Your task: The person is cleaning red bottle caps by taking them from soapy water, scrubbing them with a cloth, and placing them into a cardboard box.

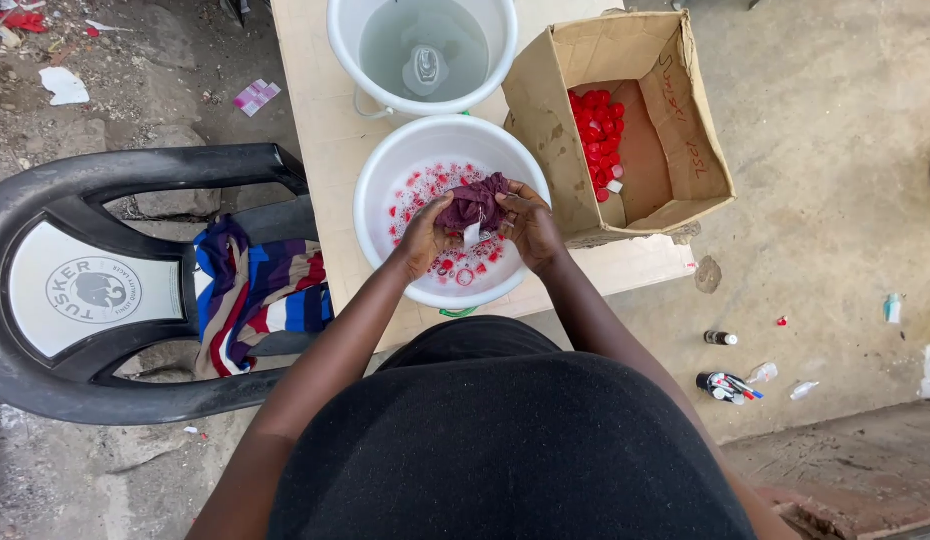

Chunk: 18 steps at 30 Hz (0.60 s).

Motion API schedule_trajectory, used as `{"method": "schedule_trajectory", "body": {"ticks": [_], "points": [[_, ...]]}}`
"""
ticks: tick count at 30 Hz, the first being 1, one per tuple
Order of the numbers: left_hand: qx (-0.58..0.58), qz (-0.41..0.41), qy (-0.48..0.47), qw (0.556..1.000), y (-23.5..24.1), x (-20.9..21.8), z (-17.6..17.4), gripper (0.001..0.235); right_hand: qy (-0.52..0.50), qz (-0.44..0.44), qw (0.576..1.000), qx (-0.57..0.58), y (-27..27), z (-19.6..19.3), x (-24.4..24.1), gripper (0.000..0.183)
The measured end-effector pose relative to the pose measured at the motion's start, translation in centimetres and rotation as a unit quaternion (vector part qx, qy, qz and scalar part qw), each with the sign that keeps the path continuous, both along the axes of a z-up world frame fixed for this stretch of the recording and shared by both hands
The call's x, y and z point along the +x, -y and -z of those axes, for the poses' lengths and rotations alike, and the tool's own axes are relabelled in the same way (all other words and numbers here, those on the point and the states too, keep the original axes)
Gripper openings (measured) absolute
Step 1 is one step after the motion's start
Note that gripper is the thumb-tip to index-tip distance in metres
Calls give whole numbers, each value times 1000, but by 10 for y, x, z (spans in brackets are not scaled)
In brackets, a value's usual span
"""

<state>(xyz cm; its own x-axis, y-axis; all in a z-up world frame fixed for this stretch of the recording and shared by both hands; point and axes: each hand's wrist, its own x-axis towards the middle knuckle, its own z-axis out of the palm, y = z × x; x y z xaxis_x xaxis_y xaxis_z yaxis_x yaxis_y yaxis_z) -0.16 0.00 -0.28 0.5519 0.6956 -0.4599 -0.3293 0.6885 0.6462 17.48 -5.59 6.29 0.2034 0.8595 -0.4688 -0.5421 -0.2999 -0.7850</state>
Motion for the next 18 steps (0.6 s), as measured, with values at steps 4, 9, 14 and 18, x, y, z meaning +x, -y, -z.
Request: {"method": "schedule_trajectory", "body": {"ticks": [4,9,14,18], "points": [[171,34,-181,968,8,-1,-8,51,69,-10,997,13,8,6,-12,39],[310,-50,-192,930,15,0,-14,39,286,2,951,119,13,28,-15,50],[397,-48,-202,894,26,0,-56,39,314,6,934,168,24,2,-26,51],[377,-75,-223,896,19,1,-54,22,289,-64,928,227,21,6,-16,74]]}}
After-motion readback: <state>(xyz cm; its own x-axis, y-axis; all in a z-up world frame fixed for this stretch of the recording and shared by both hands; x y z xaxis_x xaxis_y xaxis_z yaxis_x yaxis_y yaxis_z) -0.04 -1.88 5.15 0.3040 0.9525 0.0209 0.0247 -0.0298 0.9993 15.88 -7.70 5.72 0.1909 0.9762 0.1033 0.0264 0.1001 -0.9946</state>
